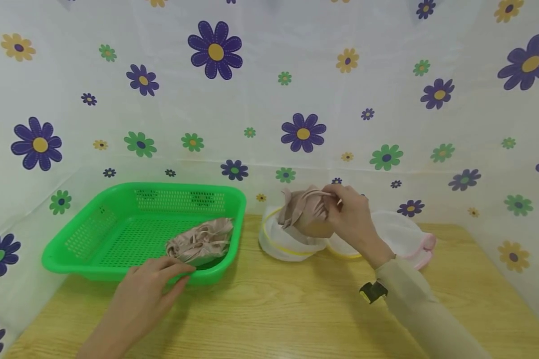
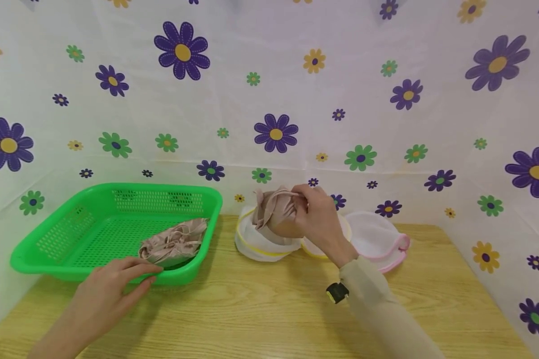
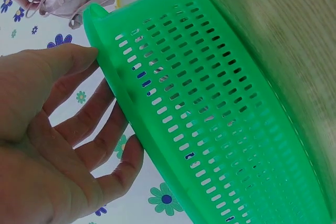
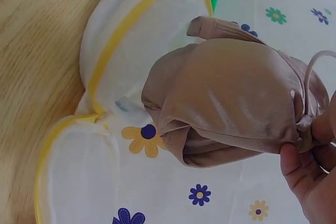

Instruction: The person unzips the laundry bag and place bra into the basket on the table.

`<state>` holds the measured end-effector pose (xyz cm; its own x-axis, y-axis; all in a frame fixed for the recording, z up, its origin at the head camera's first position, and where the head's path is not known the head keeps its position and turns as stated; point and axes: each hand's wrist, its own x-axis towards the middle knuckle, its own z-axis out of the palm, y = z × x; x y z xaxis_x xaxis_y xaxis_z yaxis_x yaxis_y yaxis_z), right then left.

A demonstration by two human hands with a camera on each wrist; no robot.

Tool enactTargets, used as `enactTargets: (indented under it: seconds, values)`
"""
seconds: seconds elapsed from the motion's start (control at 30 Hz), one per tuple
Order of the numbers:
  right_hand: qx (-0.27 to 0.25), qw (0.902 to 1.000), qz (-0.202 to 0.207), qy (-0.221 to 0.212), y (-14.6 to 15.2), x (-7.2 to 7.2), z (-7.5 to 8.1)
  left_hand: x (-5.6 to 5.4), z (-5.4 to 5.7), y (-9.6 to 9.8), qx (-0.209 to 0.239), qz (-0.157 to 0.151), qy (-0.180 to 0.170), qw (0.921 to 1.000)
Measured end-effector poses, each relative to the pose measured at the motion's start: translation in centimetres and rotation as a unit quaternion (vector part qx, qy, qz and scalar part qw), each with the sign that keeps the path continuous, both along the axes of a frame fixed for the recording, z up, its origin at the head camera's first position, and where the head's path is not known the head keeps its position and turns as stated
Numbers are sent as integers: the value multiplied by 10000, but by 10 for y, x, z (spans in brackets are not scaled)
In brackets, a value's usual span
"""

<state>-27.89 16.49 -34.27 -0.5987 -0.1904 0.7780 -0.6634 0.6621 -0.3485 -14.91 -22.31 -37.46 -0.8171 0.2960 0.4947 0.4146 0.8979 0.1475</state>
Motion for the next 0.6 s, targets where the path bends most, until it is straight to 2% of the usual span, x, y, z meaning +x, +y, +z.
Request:
enactTargets:
  seconds: [0.3, 0.6]
  values:
    - [-554, 9982, 53, 207, 11, 1, 11, 0, -2, -3, -22, -12, 553, 9985]
    - [-902, 9959, 22, 5, 19, 5, 19, -1, -5, -10, -214, 90, 802, 9965]
